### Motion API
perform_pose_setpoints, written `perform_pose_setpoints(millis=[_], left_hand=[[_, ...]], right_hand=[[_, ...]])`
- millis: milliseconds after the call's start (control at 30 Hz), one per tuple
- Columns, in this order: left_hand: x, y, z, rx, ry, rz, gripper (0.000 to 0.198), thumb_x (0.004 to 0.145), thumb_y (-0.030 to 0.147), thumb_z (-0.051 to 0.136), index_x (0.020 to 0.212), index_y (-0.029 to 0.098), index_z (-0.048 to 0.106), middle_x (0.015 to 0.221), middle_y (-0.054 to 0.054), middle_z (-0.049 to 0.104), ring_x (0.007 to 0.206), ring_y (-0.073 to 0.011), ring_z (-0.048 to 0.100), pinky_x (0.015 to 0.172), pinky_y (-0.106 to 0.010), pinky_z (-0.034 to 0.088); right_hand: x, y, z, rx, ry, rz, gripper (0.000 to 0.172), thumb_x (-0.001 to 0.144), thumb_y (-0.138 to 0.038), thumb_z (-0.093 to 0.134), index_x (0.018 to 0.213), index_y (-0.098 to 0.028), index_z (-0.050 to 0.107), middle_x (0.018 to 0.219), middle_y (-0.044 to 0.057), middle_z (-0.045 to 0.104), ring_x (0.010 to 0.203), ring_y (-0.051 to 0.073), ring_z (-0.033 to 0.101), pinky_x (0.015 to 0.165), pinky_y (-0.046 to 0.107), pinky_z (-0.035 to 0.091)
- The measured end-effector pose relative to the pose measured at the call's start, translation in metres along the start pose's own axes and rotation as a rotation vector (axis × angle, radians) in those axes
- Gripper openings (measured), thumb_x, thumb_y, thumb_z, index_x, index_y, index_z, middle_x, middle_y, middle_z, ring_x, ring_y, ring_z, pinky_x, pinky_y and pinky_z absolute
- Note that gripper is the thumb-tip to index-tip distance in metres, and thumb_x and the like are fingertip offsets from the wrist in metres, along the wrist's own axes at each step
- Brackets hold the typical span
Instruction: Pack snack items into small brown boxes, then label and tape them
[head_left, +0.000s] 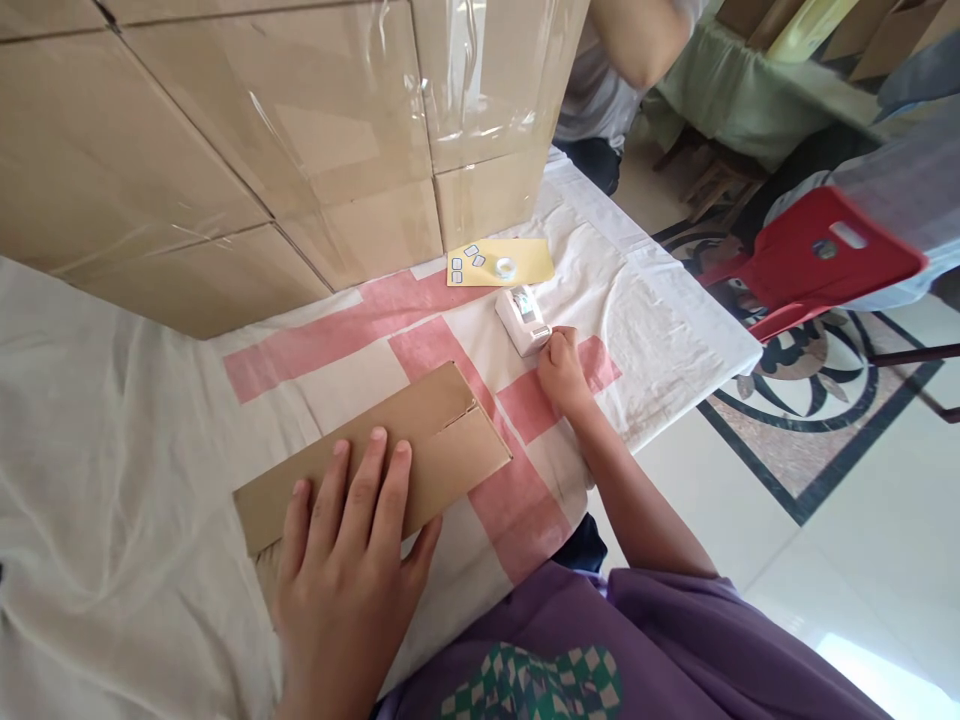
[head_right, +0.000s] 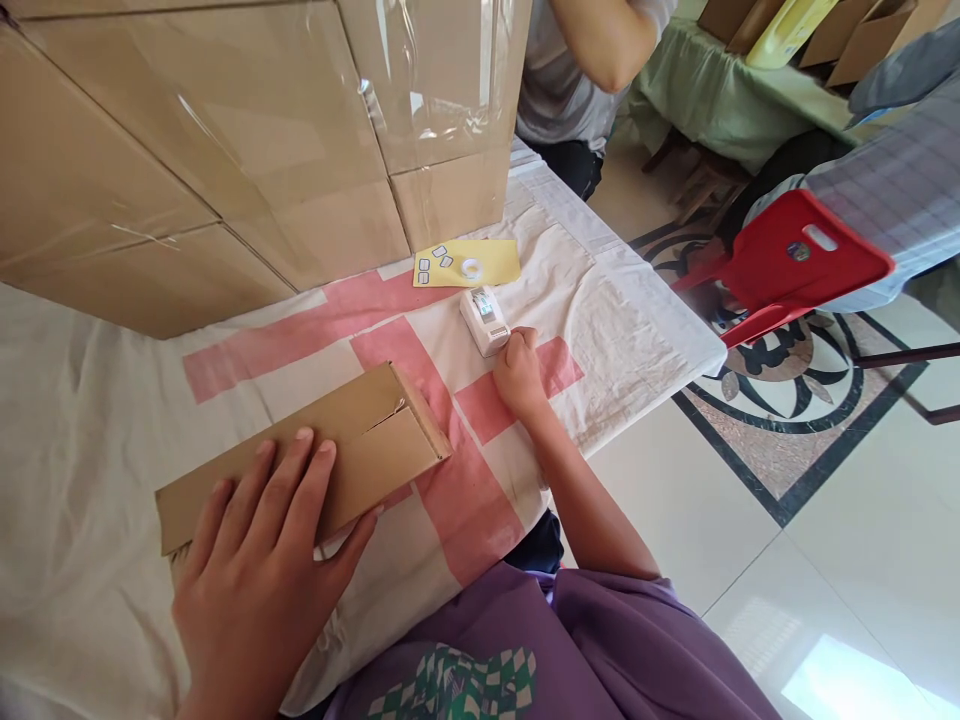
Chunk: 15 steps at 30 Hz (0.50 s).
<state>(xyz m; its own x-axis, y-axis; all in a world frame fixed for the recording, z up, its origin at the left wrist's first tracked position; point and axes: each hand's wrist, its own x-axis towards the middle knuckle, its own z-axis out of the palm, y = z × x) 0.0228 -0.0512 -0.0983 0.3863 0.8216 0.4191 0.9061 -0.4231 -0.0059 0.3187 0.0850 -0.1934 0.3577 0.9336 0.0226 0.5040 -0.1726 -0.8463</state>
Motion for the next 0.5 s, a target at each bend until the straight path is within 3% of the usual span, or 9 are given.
perform_pose_setpoints(millis=[133,300,433,500], left_hand=[[-0.001,-0.002,0.003,0.01,0.026,0.026,0.08,0.092,0.039,0.073,0.162,0.015,0.041,0.161,-0.012,0.05,0.145,-0.0397,0.053,0.128,-0.052,0.031],[-0.002,-0.004,0.007,0.036,0.059,0.046,0.077,0.094,0.041,0.071,0.16,0.014,0.042,0.158,-0.013,0.055,0.141,-0.0399,0.056,0.124,-0.051,0.033],[0.0,-0.003,0.007,0.04,0.057,0.048,0.067,0.096,0.04,0.066,0.155,0.013,0.048,0.154,-0.014,0.059,0.14,-0.04,0.056,0.12,-0.052,0.035],[0.003,-0.002,0.003,0.051,0.032,0.05,0.061,0.098,0.04,0.064,0.15,0.012,0.053,0.148,-0.017,0.063,0.136,-0.0405,0.057,0.116,-0.054,0.037]], right_hand=[[-0.005,-0.004,-0.001,0.042,-0.006,-0.011,0.025,0.09,-0.014,0.045,0.071,-0.027,0.035,0.106,0.007,0.047,0.116,0.023,0.05,0.114,0.041,0.04],[-0.023,-0.018,-0.022,0.101,-0.023,0.01,0.021,0.088,-0.022,0.049,0.069,-0.026,0.04,0.096,0.004,0.048,0.111,0.024,0.05,0.109,0.041,0.044],[-0.054,-0.045,-0.037,0.228,-0.088,0.048,0.015,0.09,-0.034,0.053,0.078,-0.026,0.052,0.104,0.003,0.055,0.106,0.024,0.055,0.105,0.044,0.045],[-0.072,-0.066,-0.041,0.309,-0.128,0.05,0.017,0.091,-0.037,0.055,0.078,-0.025,0.053,0.112,0.004,0.056,0.117,0.025,0.055,0.11,0.045,0.041]])
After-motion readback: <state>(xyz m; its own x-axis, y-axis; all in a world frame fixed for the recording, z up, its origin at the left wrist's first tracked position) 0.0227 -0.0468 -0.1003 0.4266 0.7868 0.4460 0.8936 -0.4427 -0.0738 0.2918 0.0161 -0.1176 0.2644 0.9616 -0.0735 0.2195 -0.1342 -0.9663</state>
